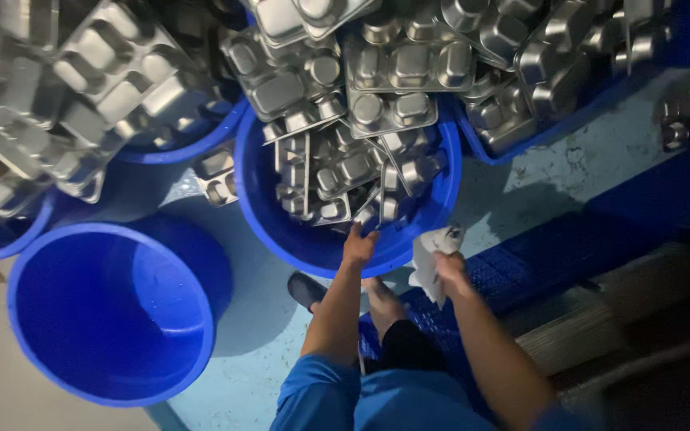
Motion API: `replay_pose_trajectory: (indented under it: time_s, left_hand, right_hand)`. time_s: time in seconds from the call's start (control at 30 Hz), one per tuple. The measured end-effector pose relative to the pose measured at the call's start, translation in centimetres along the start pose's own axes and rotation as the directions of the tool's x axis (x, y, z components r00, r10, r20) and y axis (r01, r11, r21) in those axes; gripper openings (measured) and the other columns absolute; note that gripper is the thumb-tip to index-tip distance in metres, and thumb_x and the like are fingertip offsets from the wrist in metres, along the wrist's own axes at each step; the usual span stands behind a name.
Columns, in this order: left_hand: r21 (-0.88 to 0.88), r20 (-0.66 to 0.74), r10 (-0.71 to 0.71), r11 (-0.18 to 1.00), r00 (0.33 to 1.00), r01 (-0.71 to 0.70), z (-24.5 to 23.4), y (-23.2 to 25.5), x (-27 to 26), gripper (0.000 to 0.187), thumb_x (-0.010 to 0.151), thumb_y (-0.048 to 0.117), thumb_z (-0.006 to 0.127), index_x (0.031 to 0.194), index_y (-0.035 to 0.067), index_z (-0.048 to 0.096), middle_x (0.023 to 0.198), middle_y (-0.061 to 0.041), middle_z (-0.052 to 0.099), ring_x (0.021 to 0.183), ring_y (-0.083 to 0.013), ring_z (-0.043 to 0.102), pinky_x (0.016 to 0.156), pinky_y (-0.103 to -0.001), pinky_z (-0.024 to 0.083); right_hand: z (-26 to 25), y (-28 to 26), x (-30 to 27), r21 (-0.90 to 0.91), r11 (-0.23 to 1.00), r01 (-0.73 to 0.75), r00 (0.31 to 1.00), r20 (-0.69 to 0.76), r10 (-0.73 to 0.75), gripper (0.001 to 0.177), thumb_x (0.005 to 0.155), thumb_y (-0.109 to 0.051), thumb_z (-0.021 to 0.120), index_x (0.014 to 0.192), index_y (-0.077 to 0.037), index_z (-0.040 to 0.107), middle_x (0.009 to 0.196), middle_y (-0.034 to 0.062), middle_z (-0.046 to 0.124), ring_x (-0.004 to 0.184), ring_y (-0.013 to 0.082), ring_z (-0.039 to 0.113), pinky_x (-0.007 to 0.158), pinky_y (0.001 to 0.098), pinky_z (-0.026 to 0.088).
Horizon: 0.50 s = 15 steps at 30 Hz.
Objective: The person wipes stainless steel compartmentalized trays with a white cloth, picking them from a large pile and placing them into a blue bin. The person handles the trays one at a time, wiping both sides before stacking them.
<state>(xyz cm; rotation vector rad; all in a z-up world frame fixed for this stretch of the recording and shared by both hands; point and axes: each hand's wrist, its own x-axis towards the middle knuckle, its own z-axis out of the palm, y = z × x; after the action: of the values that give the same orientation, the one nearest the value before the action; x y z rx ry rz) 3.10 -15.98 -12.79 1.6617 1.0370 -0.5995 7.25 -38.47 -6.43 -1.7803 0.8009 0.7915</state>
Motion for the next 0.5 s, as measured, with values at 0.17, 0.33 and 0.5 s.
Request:
replay_pose_trajectory:
  time_s: [0.17,0.33,0.5]
  left_hand:
    - [0.032,0.088,0.077,0.996,0.993,-0.080,4.2,-0.4,2.7,0.082,0.084,0.045,0.072,0.149,0.003,0.046,0.146,-0.026,0.055,0.136,-0.0379,0.053,0.112,-0.040,0.042]
    - [-0.125,0.041,0.051,0.991,0.998,-0.045,6.8,0.2,5.7,0.078,0.090,0.047,0.064,0.151,0.005,0.039,0.143,-0.026,0.054,0.129,-0.0377,0.056,0.108,-0.041,0.044]
    - [-0.293,-0.018,-0.013,0.956,1.000,0.007,8.4,0.1,8.4,0.075,0.096,0.048,0.056,0.153,0.007,0.032,0.141,-0.026,0.053,0.123,-0.0376,0.060,0.103,-0.042,0.046]
  right_hand:
    - [-1.3,1.2,-0.7,-0.156,0.979,-0.132,0.989,0.049,0.141,0.026,0.091,-0.021,0.070,0.101,0.003,0.066,0.074,0.0112,0.065,0.054,0.0223,0.059,0.045,0.0417,0.044]
    - [-2.2,1.0,-1.0,-0.041,0.999,-0.017,0.999,0.036,0.018,0.027,0.086,-0.017,0.071,0.111,-0.009,0.065,0.086,0.0025,0.070,0.067,0.0141,0.065,0.054,0.0342,0.051]
    - [-1.9,-0.2,0.3,-0.070,0.985,-0.158,0.987,0.026,0.161,0.029,0.089,-0.019,0.070,0.115,-0.005,0.067,0.087,0.0096,0.069,0.065,0.0197,0.062,0.052,0.0389,0.048]
